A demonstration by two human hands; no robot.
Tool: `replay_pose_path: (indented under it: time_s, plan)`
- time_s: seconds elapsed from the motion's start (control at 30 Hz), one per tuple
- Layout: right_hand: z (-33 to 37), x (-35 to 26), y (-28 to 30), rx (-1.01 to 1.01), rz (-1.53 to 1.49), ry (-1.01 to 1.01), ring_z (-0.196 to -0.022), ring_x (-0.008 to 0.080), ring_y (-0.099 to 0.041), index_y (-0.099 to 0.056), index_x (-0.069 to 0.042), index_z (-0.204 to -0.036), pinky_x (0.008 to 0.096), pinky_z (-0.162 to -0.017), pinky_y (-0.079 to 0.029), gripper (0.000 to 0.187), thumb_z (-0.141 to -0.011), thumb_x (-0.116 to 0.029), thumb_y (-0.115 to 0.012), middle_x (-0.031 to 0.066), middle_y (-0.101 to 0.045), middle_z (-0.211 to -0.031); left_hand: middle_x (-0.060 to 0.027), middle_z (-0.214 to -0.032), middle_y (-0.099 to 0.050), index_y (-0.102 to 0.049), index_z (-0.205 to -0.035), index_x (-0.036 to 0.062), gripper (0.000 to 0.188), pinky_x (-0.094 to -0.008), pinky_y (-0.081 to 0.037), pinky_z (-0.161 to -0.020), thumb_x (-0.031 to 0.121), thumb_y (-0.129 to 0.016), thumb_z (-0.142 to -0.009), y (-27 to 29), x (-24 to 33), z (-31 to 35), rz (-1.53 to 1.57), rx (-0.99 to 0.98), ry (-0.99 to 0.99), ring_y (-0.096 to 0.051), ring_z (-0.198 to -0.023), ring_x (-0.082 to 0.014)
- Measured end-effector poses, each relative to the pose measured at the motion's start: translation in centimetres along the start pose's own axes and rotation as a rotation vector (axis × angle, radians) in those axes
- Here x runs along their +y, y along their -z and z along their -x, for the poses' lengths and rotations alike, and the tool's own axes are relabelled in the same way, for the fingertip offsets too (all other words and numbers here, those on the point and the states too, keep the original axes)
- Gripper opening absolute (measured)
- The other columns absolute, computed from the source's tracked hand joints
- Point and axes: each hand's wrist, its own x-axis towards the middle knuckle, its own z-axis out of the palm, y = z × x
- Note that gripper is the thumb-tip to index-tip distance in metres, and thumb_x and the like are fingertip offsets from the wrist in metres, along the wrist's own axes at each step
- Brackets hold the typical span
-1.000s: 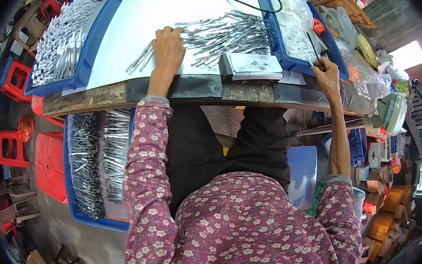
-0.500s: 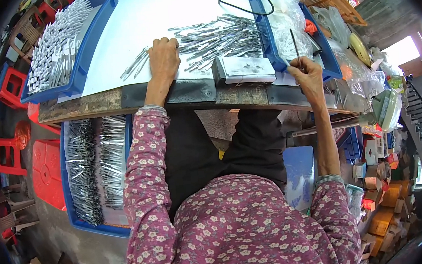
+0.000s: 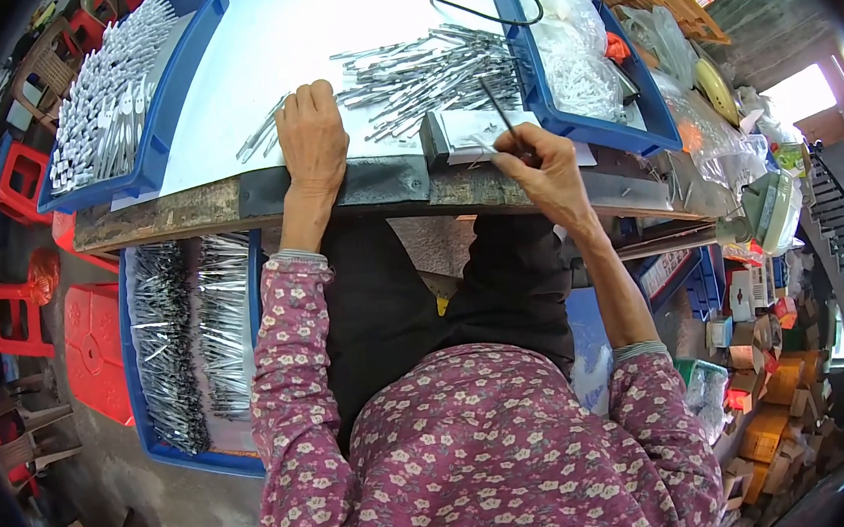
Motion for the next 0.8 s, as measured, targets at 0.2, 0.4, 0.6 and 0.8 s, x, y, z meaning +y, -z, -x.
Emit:
replay_pose_path:
  time_s: [0.2, 0.4, 0.6, 0.8]
  plan:
    - [0.4, -2.4, -1.2, 0.015, 0.095, 0.213, -0.054, 0.0039, -0.039, -0.056, -0.001, -0.085, 0.0197, -0.048, -0.031, 0.013, -0.074, 0.001, -0.062, -0.0013, -0.048, -0.064, -0.0132, -0.070, -0.053, -0.047, -0.086, 0.0000, 0.008, -0.0314, -0.042, -0.056, -0.005, -0.047, -0.079, 3.6, 2.4, 0.6, 0.675, 0.025, 0.243, -0.053, -0.063, -0.0257]
    - [1.6, -5.5, -0.7, 0.075, 0.357, 0.630, -0.060, 0.0213, -0.053, -0.058, -0.004, -0.091, 0.0289, -0.052, -0.041, 0.028, -0.065, 0.007, -0.062, 0.0079, -0.055, -0.071, -0.0063, -0.067, -0.049, -0.048, -0.087, 0.0014, 0.005, -0.0233, -0.039, -0.055, -0.002, -0.047, -0.083, 7.1, 5.5, 1.6, 1.022, -0.162, 0.225, -0.047, -0.061, -0.0119]
    - [2.8, -4.7, -0.6, 0.105, 0.476, 0.690, -0.064, 0.0242, -0.055, -0.059, -0.003, -0.093, 0.0314, -0.056, -0.044, 0.029, -0.065, 0.006, -0.063, 0.0086, -0.055, -0.073, -0.0026, -0.066, -0.050, -0.049, -0.086, 0.0017, 0.002, -0.0223, -0.039, -0.055, 0.001, -0.047, -0.085, 7.5, 7.3, 1.9, 1.316, -0.290, 0.285, -0.047, -0.060, -0.0094]
    - [3.4, -4.4, -0.1, 0.088, 0.478, 0.673, -0.065, 0.0244, -0.055, -0.058, -0.002, -0.092, 0.0313, -0.055, -0.044, 0.028, -0.065, 0.006, -0.063, 0.0085, -0.056, -0.073, -0.0014, -0.065, -0.049, -0.050, -0.085, 0.0017, 0.003, -0.0210, -0.038, -0.054, 0.003, -0.048, -0.086, 7.2, 8.0, 2.1, 1.350, -0.339, 0.301, -0.046, -0.059, -0.0077]
